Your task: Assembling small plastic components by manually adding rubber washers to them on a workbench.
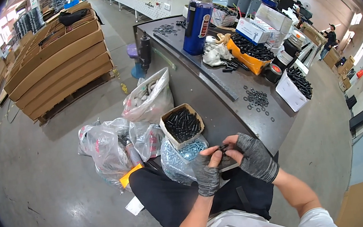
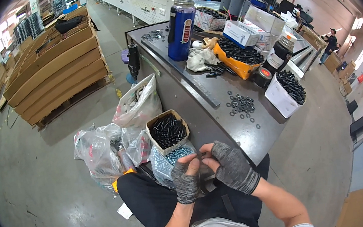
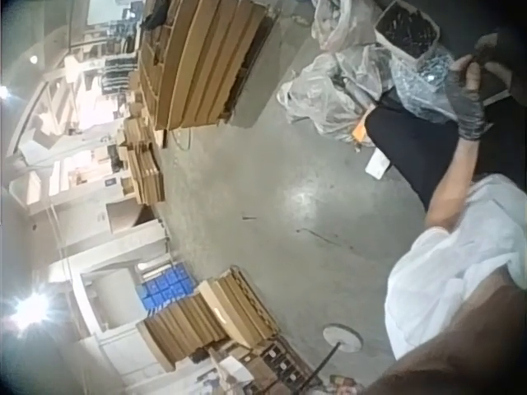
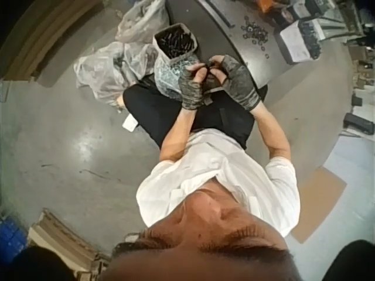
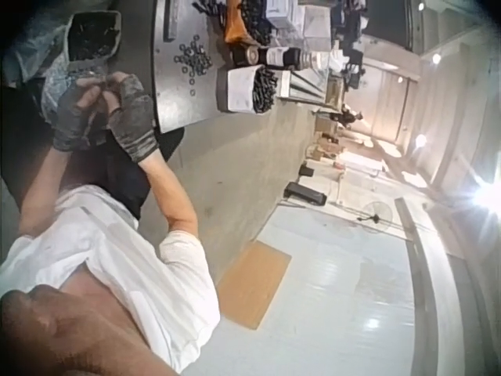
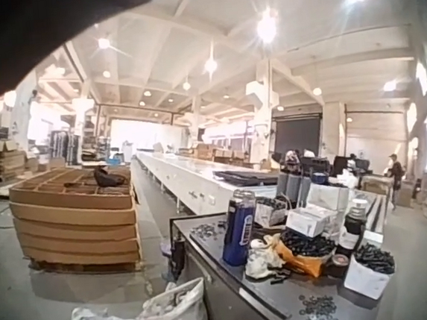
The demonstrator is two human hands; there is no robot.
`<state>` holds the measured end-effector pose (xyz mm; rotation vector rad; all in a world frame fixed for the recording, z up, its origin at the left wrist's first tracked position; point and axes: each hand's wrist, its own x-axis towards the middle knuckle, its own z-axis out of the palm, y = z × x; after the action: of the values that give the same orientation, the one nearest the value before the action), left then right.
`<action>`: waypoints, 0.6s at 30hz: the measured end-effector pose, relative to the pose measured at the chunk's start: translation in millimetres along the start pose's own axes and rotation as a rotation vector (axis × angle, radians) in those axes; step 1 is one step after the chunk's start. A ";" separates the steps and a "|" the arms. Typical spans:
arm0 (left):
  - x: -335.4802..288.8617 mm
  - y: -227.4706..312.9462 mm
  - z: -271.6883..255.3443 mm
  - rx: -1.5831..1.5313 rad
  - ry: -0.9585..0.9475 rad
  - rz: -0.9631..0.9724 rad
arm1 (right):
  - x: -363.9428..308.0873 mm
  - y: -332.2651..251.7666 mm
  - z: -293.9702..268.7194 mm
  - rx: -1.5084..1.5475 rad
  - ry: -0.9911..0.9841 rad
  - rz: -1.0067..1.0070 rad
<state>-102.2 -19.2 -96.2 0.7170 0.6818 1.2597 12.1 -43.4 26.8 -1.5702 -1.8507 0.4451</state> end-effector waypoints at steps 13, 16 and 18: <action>26.6 -39.6 -97.2 -0.078 0.120 -0.164 | 109.8 67.2 95.1 -0.078 -0.091 -0.069; 29.6 -55.9 -105.0 -0.033 0.139 -0.230 | 145.6 93.4 126.0 -0.066 -0.127 -0.014; 29.5 -65.6 -106.8 -0.014 0.084 -0.295 | 161.5 107.1 140.6 -0.053 -0.149 0.028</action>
<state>-142.5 10.4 -214.8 0.5313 0.8151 1.0263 -13.1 157.7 -100.8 -1.6388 -1.9683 0.5425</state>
